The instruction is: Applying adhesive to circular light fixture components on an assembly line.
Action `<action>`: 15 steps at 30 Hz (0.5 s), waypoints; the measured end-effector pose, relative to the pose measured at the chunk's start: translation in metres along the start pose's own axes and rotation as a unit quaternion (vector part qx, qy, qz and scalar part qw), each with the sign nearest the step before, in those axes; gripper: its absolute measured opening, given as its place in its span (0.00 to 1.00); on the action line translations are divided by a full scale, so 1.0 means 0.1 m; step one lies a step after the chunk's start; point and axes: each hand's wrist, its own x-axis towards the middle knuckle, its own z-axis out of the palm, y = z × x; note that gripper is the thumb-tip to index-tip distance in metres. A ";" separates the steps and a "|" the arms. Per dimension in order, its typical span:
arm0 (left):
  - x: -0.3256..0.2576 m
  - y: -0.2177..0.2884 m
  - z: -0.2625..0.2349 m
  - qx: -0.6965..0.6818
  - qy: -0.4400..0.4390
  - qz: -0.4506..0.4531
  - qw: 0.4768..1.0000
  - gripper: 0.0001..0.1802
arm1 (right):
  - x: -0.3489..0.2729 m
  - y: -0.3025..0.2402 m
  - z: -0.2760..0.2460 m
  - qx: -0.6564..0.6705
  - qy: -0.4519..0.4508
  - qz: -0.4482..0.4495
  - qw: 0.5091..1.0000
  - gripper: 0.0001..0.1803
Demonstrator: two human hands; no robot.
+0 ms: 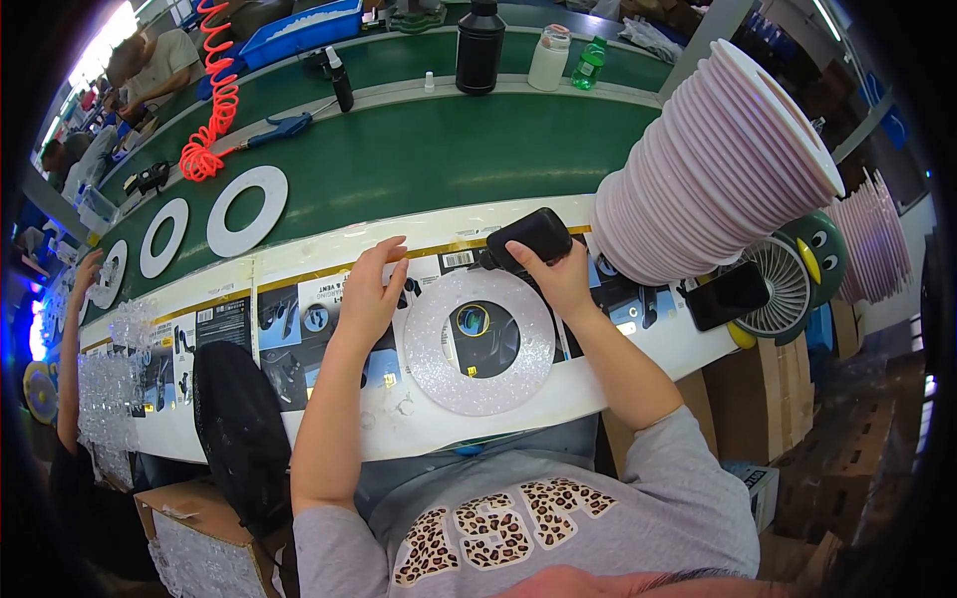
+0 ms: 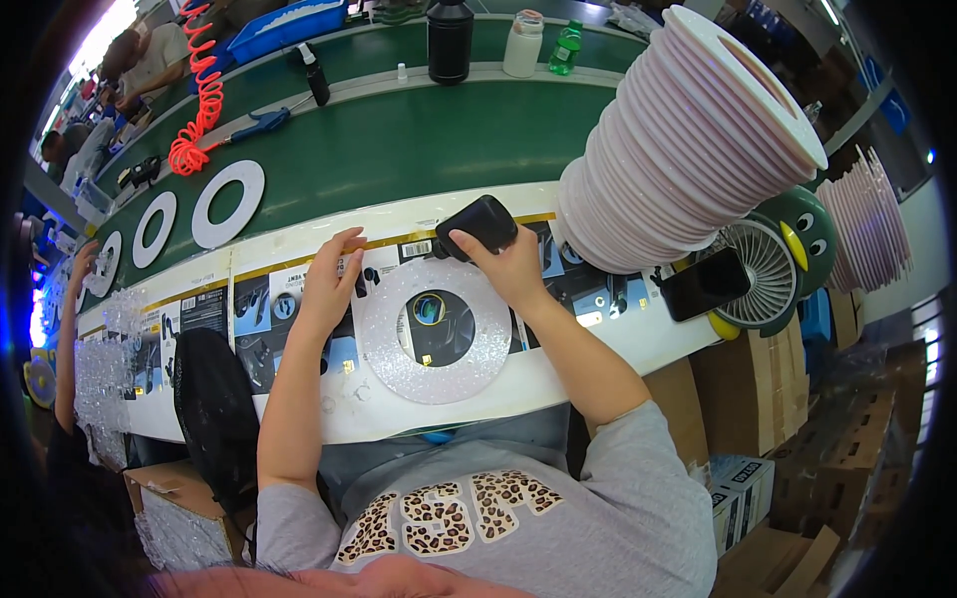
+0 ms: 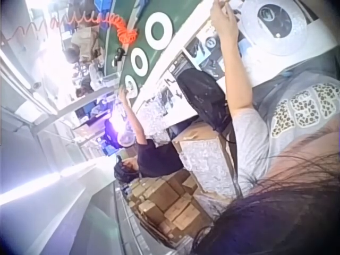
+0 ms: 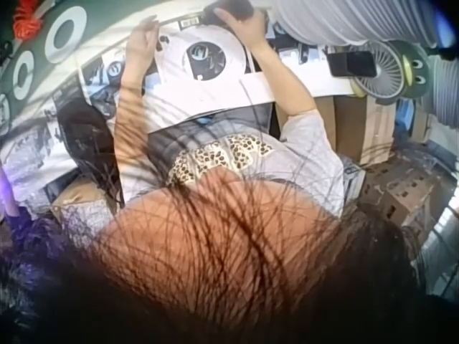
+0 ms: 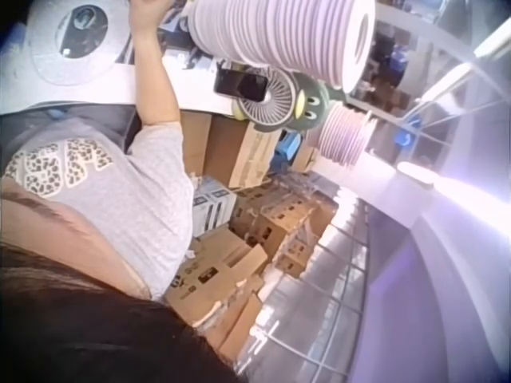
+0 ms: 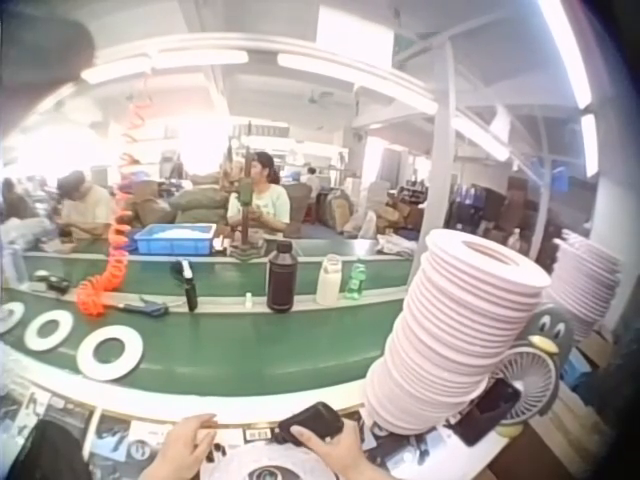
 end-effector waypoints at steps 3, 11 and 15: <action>0.00 -0.01 0.01 0.006 0.004 0.007 1.000 0.17 | -0.02 -0.01 0.05 0.008 -0.006 0.004 1.000 0.12; 0.00 0.00 -0.02 0.007 -0.019 0.004 1.000 0.17 | -0.05 -0.04 0.12 0.010 -0.017 -0.001 1.000 0.10; 0.00 -0.02 -0.02 0.015 -0.018 0.007 1.000 0.17 | -0.04 -0.04 0.12 -0.007 -0.020 0.007 1.000 0.11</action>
